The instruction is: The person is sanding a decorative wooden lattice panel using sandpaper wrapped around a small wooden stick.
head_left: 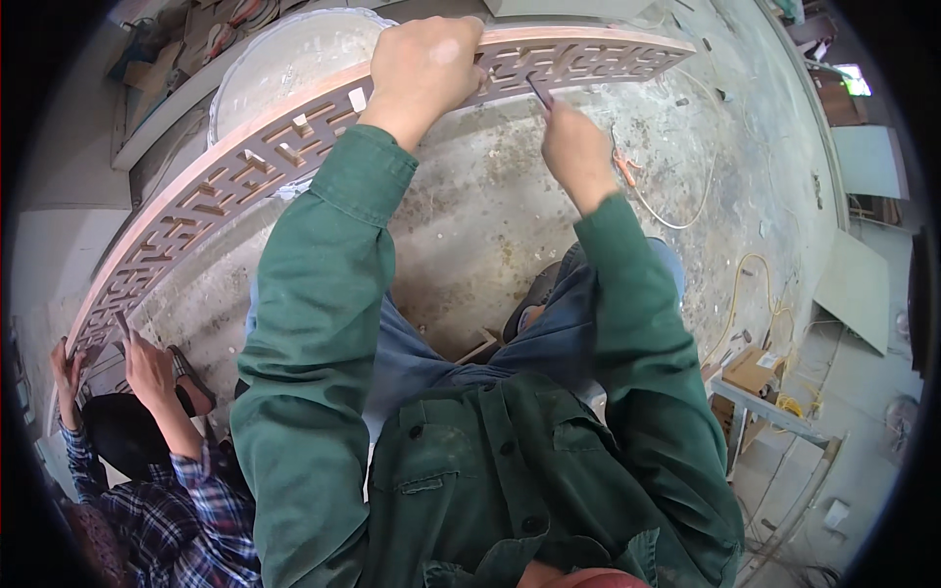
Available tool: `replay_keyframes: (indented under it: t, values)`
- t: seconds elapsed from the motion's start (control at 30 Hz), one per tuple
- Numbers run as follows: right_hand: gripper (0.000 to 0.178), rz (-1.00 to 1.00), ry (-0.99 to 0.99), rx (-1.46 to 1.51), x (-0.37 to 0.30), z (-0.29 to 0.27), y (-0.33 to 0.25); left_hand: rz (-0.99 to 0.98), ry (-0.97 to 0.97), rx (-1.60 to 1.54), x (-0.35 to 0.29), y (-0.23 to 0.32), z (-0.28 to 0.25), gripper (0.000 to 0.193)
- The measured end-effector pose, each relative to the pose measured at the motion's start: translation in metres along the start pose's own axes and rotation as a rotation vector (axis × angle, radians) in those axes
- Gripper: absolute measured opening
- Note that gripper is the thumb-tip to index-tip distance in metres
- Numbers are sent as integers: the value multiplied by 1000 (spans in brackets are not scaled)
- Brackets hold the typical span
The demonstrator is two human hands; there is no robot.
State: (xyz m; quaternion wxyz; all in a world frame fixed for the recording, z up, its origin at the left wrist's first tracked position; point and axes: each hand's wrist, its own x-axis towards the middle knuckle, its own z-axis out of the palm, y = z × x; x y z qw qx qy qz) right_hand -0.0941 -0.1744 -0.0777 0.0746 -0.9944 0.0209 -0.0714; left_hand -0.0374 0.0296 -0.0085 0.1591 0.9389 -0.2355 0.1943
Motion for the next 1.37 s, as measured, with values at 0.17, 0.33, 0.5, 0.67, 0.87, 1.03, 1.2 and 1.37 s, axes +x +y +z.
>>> replay_keyframes:
  t: [0.17,0.33,0.5,0.67,0.87,1.03,1.2,1.37]
  values:
    - [17,65,-67,10,-8,-12,9,68,40,8,1,-3,5,27]
    - [20,42,-27,26,26,-8,5,14,-13,10,7,5,-2,22]
    - [17,-34,-8,108,-23,-2,10,26,11,-12,0,2,0,23]
    - [17,-9,-11,21,11,-8,11,87,56,-10,0,5,1,26]
    - [16,-25,0,64,-4,5,6,29,19,3,-3,6,1,26]
    - [17,45,-70,92,-20,-11,-1,73,38,23,0,3,1,27]
    - [14,19,9,48,12,2,0,37,1,57,2,6,4,28]
    - [22,-36,-37,40,-38,10,-9,16,-40,43,3,10,-2,28]
